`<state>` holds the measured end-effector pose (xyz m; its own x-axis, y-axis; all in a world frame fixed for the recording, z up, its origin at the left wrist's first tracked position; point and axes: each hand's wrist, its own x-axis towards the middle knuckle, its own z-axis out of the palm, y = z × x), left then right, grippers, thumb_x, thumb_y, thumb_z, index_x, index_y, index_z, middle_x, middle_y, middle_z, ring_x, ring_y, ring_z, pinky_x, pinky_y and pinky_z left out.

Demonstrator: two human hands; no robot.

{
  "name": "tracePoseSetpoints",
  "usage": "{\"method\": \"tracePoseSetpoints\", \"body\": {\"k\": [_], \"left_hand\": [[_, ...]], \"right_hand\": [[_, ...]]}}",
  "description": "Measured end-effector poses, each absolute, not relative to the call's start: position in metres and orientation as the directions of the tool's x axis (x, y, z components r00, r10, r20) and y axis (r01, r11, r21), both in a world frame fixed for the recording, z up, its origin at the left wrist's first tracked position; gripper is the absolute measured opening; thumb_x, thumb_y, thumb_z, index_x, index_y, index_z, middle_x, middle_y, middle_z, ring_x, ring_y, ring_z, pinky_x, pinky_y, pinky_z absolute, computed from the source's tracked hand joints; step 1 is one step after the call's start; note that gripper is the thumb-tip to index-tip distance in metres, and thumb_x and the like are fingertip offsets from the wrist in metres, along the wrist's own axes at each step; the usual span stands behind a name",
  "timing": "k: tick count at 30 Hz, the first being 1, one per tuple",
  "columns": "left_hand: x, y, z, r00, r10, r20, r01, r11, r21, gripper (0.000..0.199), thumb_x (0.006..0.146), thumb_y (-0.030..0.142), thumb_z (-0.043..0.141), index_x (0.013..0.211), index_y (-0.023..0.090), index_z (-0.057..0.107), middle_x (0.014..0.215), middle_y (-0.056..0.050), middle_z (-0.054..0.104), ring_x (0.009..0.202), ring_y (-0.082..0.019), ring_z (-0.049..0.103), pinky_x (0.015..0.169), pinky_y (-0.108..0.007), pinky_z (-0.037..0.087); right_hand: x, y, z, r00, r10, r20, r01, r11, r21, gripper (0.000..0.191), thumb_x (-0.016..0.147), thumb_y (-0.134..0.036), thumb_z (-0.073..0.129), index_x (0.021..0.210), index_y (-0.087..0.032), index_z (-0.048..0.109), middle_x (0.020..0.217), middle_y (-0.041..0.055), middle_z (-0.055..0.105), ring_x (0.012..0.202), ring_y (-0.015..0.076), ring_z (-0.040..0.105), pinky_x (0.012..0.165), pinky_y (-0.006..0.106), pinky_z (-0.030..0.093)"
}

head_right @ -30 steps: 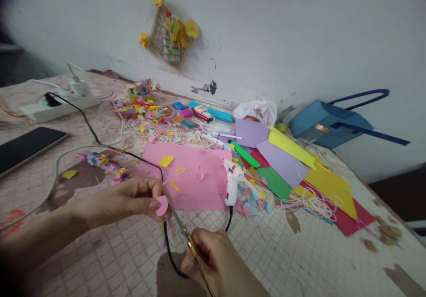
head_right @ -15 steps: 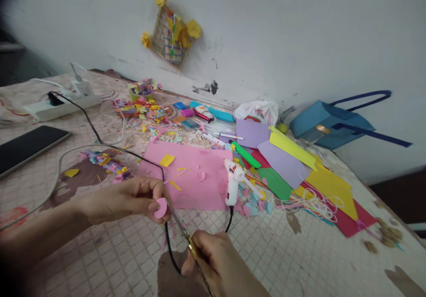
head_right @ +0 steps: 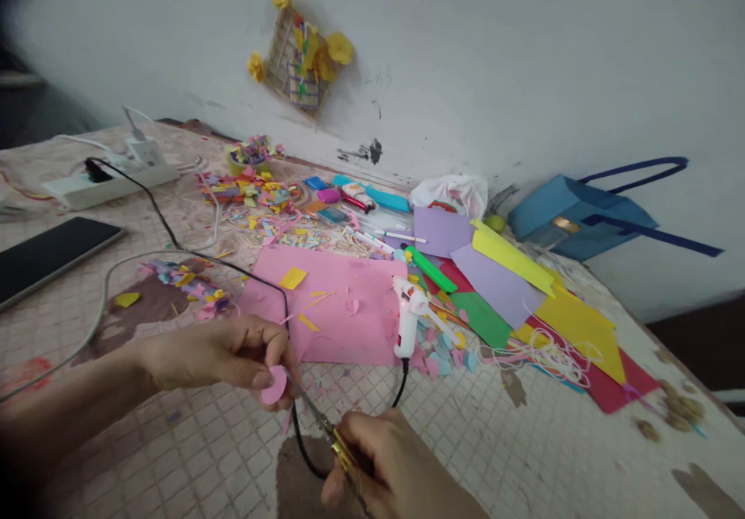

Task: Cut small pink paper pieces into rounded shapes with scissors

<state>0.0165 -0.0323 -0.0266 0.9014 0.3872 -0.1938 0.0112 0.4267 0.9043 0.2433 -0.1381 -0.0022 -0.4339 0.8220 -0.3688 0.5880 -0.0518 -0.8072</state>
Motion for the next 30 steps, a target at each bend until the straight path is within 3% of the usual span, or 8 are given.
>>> {"method": "tracePoseSetpoints", "body": {"k": [4, 8, 14, 19, 25, 30], "left_hand": [[0.016, -0.032, -0.026, 0.915, 0.363, -0.175, 0.007, 0.418, 0.908, 0.018, 0.076, 0.028, 0.068, 0.07, 0.017, 0.055, 0.085, -0.003, 0.069, 0.078, -0.016, 0.066, 0.072, -0.03, 0.05], [0.015, -0.032, -0.024, 0.931, 0.324, -0.17, 0.023, 0.411, 0.911, 0.018, 0.076, 0.027, 0.068, 0.069, 0.017, 0.056, 0.096, -0.005, 0.069, 0.079, -0.016, 0.066, 0.068, -0.027, 0.05], [0.015, -0.033, -0.019, 0.947, 0.242, -0.212, 0.098, 0.411, 0.906, 0.018, 0.075, 0.029, 0.069, 0.067, 0.018, 0.057, 0.086, -0.005, 0.071, 0.079, -0.018, 0.067, 0.068, -0.03, 0.05], [0.015, -0.034, -0.015, 0.944, 0.206, -0.259, 0.157, 0.409, 0.899, 0.019, 0.074, 0.028, 0.069, 0.064, 0.018, 0.056, 0.083, -0.004, 0.071, 0.075, -0.018, 0.067, 0.065, -0.029, 0.049], [0.016, -0.036, -0.012, 0.945, 0.151, -0.291, 0.212, 0.396, 0.893, 0.024, 0.074, 0.032, 0.068, 0.063, 0.019, 0.052, 0.081, -0.004, 0.072, 0.078, -0.019, 0.067, 0.069, -0.03, 0.049], [0.016, -0.036, -0.02, 0.951, 0.135, -0.279, 0.205, 0.399, 0.894, 0.024, 0.071, 0.03, 0.071, 0.066, 0.017, 0.052, 0.08, -0.005, 0.072, 0.077, -0.018, 0.067, 0.067, -0.026, 0.049]], "right_hand": [[0.244, -0.141, -0.001, -0.445, 0.821, -0.357, 0.603, -0.02, -0.797, 0.024, 0.083, -0.026, 0.051, 0.061, -0.017, 0.05, 0.055, -0.0006, 0.059, 0.05, 0.0113, 0.051, 0.05, 0.02, 0.037], [0.245, -0.144, 0.002, -0.402, 0.815, -0.418, 0.631, -0.084, -0.771, 0.02, 0.083, -0.02, 0.05, 0.064, -0.018, 0.052, 0.067, 0.0034, 0.066, 0.062, 0.0154, 0.059, 0.049, 0.019, 0.039], [0.246, -0.145, 0.004, -0.422, 0.768, -0.482, 0.598, -0.164, -0.784, 0.017, 0.079, -0.012, 0.051, 0.064, -0.019, 0.049, 0.069, 0.0022, 0.067, 0.059, 0.0143, 0.06, 0.046, 0.017, 0.038], [0.25, -0.147, 0.002, -0.464, 0.76, -0.455, 0.609, -0.1, -0.787, 0.019, 0.084, -0.02, 0.054, 0.065, -0.018, 0.051, 0.066, 0.0008, 0.067, 0.058, 0.0132, 0.06, 0.045, 0.017, 0.036], [0.248, -0.148, 0.006, -0.422, 0.744, -0.518, 0.726, -0.065, -0.685, 0.023, 0.077, -0.008, 0.06, 0.059, -0.017, 0.048, 0.063, -0.0017, 0.067, 0.06, 0.0116, 0.061, 0.051, 0.015, 0.037], [0.245, -0.145, 0.01, -0.417, 0.728, -0.544, 0.752, -0.06, -0.657, 0.021, 0.074, -0.009, 0.062, 0.06, -0.016, 0.05, 0.06, -0.0014, 0.069, 0.059, 0.0122, 0.062, 0.047, 0.014, 0.035]]}}
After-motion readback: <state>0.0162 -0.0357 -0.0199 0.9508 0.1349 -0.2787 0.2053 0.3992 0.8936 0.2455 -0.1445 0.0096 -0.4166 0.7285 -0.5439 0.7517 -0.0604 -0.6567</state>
